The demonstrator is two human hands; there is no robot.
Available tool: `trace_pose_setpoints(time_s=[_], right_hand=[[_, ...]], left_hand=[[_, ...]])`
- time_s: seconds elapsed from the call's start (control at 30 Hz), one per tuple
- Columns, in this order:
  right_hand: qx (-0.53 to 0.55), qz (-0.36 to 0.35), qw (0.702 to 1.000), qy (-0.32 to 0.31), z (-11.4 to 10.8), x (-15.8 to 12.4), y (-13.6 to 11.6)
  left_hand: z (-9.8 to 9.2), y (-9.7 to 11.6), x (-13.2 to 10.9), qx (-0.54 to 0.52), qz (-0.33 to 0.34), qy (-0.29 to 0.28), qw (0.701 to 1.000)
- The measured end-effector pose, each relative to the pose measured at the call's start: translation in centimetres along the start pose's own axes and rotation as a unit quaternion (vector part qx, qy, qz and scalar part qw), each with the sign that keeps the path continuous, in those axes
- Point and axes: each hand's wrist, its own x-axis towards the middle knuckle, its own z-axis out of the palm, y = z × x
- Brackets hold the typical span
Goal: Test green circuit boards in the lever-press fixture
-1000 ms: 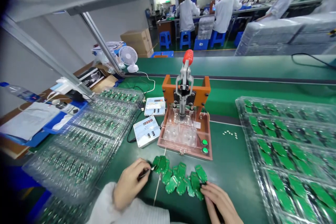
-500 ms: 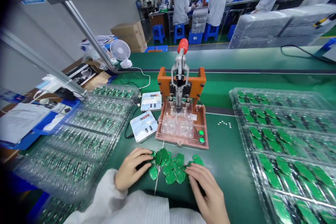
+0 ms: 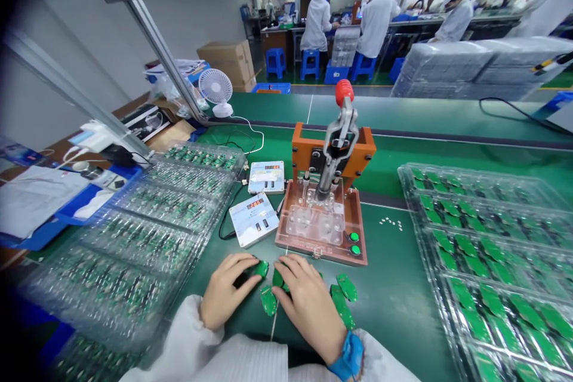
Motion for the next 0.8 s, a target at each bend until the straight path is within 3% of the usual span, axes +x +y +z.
trace_pose_setpoints(time_s=[0.2, 0.33, 0.47, 0.57, 0.7, 0.8], right_hand=[[-0.022, -0.028, 0.999, -0.002, 0.1, 0.5, 0.1], [-0.01, -0.04, 0.999, 0.013, -0.2, 0.4, 0.0], [0.018, -0.032, 0.999, 0.03, -0.4, -0.2, -0.2], [0.043, -0.041, 0.996, 0.066, -1.4, -1.1, -0.5], [0.057, -0.041, 0.991, 0.115, -4.1, -2.6, 0.0], [0.036, -0.015, 0.982, 0.183, -6.5, -3.2, 2.0]], left_hand=[[-0.3, -0.4, 0.2, 0.031, 0.081, -0.063, 0.994], [-0.8, -0.7, 0.5, 0.03, 0.124, -0.039, 0.991], [-0.8, -0.3, 0.4, 0.039, 0.031, 0.026, 0.998], [-0.3, 0.1, 0.2, 0.077, -0.027, 0.034, 0.996], [0.1, -0.2, -0.1, 0.1, -0.017, 0.02, 0.995], [-0.2, -0.5, -0.4, 0.104, 0.026, 0.013, 0.994]])
